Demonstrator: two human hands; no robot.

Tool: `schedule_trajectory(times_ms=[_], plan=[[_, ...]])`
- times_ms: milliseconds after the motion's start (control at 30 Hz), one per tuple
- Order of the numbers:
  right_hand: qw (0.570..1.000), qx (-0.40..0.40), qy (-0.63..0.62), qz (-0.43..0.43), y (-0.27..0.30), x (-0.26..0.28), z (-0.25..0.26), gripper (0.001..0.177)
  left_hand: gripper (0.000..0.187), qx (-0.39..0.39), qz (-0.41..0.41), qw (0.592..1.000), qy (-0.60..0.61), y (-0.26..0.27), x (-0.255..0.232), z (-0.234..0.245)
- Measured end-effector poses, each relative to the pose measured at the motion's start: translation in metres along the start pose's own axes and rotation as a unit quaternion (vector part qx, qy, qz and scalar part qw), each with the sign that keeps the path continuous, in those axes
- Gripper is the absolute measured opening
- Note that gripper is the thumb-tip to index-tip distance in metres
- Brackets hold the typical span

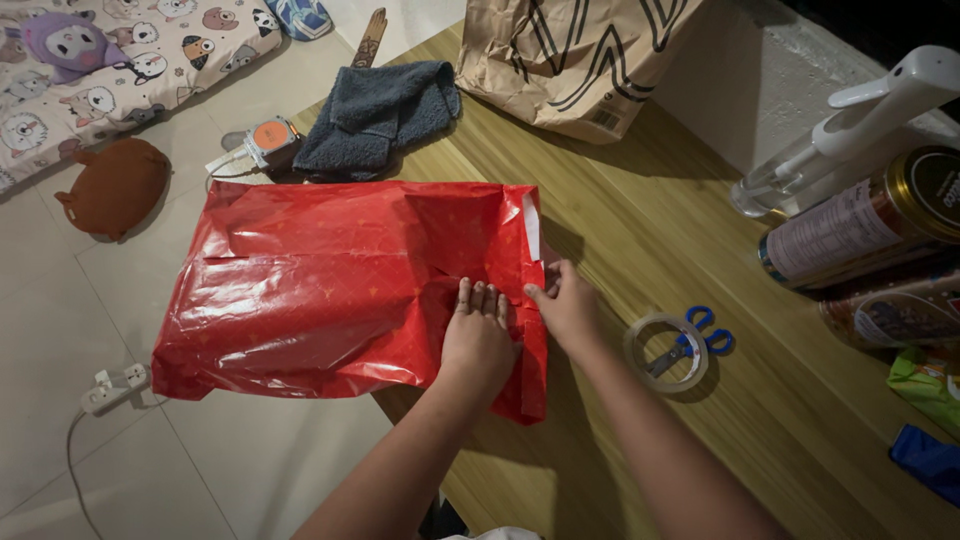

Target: The person seals a red padded envelope using clear adhesive tape and scissors. They pull tape from the roll, cut it, and press it along the envelope's seam to secure it.

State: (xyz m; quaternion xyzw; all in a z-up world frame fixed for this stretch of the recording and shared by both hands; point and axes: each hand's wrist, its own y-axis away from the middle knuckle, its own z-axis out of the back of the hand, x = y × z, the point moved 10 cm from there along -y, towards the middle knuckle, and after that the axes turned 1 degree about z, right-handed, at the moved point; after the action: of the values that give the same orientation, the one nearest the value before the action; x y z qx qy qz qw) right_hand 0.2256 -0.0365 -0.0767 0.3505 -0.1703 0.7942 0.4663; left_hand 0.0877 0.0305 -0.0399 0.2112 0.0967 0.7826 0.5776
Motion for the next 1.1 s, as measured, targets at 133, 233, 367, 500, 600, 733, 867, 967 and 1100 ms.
schedule_trajectory(times_ms=[133,233,367,500,600,733,867,967,1100], plan=[[0.998,-0.048,0.006,0.040,0.010,0.000,0.030,0.034,0.078,0.000,0.001,1.000,0.007,0.000,0.000,0.000],[0.989,-0.086,0.093,0.083,0.021,-0.010,0.073,0.026,0.079,-0.009,0.003,1.000,0.008,0.000,0.001,0.002],[0.959,-0.051,0.279,0.011,0.050,-0.043,0.106,0.039,0.078,-0.015,0.004,1.000,0.009,0.000,0.001,0.002],[0.941,-0.025,0.331,-0.066,0.085,-0.063,0.120,0.060,0.077,-0.022,0.008,0.999,0.027,0.001,0.003,0.003],[0.940,-0.034,0.337,-0.051,0.098,-0.059,0.113,0.051,0.077,-0.024,0.013,0.999,0.036,0.001,0.004,0.004],[0.942,-0.026,0.334,-0.031,0.103,-0.060,0.107,0.030,0.072,-0.022,0.015,0.997,0.067,-0.001,0.004,0.003],[0.932,-0.114,0.342,0.018,0.105,-0.035,0.125,0.029,0.069,-0.014,0.005,0.997,0.078,-0.003,0.002,-0.002],[0.933,-0.165,0.316,0.060,0.108,-0.007,0.139,0.027,0.056,-0.079,0.001,0.995,0.061,-0.004,0.003,0.004],[0.950,-0.153,0.255,0.089,0.107,0.024,0.144,0.023,0.055,-0.112,-0.014,0.990,0.087,-0.005,0.002,0.003]])
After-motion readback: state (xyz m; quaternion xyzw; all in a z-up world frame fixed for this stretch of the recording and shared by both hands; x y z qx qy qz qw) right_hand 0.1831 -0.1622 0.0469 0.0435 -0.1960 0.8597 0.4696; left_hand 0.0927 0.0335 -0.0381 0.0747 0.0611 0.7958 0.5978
